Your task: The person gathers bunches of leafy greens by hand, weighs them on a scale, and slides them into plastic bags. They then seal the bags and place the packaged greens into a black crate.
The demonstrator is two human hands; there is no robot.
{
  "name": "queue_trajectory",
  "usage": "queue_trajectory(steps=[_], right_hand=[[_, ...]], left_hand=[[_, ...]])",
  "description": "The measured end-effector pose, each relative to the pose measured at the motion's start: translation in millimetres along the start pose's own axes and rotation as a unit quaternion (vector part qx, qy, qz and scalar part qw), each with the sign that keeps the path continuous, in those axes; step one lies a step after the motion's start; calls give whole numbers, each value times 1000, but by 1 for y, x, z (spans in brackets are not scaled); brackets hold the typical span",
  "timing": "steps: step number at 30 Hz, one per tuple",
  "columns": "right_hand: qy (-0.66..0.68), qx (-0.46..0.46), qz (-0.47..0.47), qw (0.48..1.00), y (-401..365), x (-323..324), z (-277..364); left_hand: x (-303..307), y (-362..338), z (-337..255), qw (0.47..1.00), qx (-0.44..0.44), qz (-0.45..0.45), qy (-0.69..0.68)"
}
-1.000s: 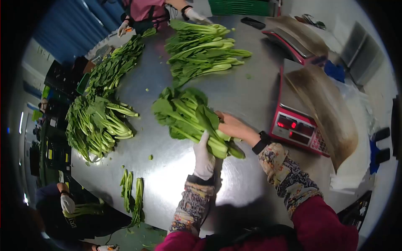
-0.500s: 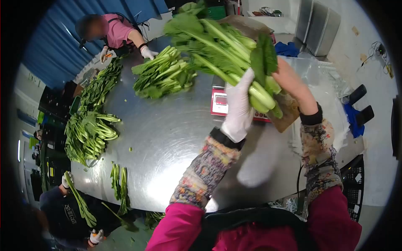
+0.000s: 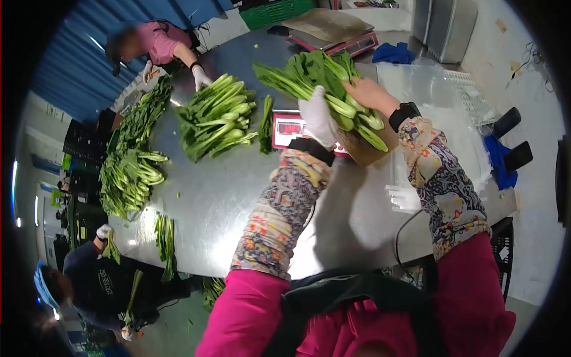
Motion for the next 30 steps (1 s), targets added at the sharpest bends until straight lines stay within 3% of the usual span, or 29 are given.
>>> queue_trajectory(steps=[1,2,4,6,8,11,14,15,16,17,20,21,22,24,25,30], right_hand=[[24,14,-56,998,-3,3,-2],[24,17,-48,998,-13,-2,-5],[25,92,-223,970,-64,18,0],[43,85,-195,976,-105,7,2],[27,67,-139,988,-141,-8,10],[-17,116,-190,975,-154,-47,0],[-101,203,-228,947,-162,-56,8],[118,179,-105,971,-158,-50,7],[330,143,27,933,-161,-51,11],[429,132,57,892,-170,-43,25],[438,213,20,873,-190,-40,76],[411,179,59,892,-193,-56,85],[335,250,20,908,-202,-62,108],[186,346,-24,919,-209,-92,147],[119,371,-23,921,-211,-109,161],[132,363,78,919,-190,-121,193]], left_hand=[[5,3,-6,999,7,34,-15],[14,5,-10,997,14,67,-29],[2,-44,-59,999,-16,49,4],[30,-59,-78,996,13,80,23],[61,-86,-94,998,11,49,-45],[134,-118,-94,995,-23,-10,-99],[183,-165,-73,991,23,-56,-124],[182,-180,-73,993,25,-71,-92],[180,-195,-70,994,28,-88,-59],[178,-204,-67,992,35,-109,-50],[157,-218,-62,998,20,-55,-20],[148,-222,-60,999,9,-48,-22],[141,-224,-60,999,-1,-41,-23],[129,-217,-61,993,-17,62,-95],[124,-218,-68,995,-10,28,-92],[163,-211,-98,998,-4,-68,-8]])
Point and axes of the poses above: each hand's wrist, its own y-axis towards the middle knuckle, its own x-axis out of the back of the hand, z = x × y, the point moved 7 cm from there along y, towards the middle knuckle, and after that the axes turned 11 degrees about z, right-handed, at the moved point
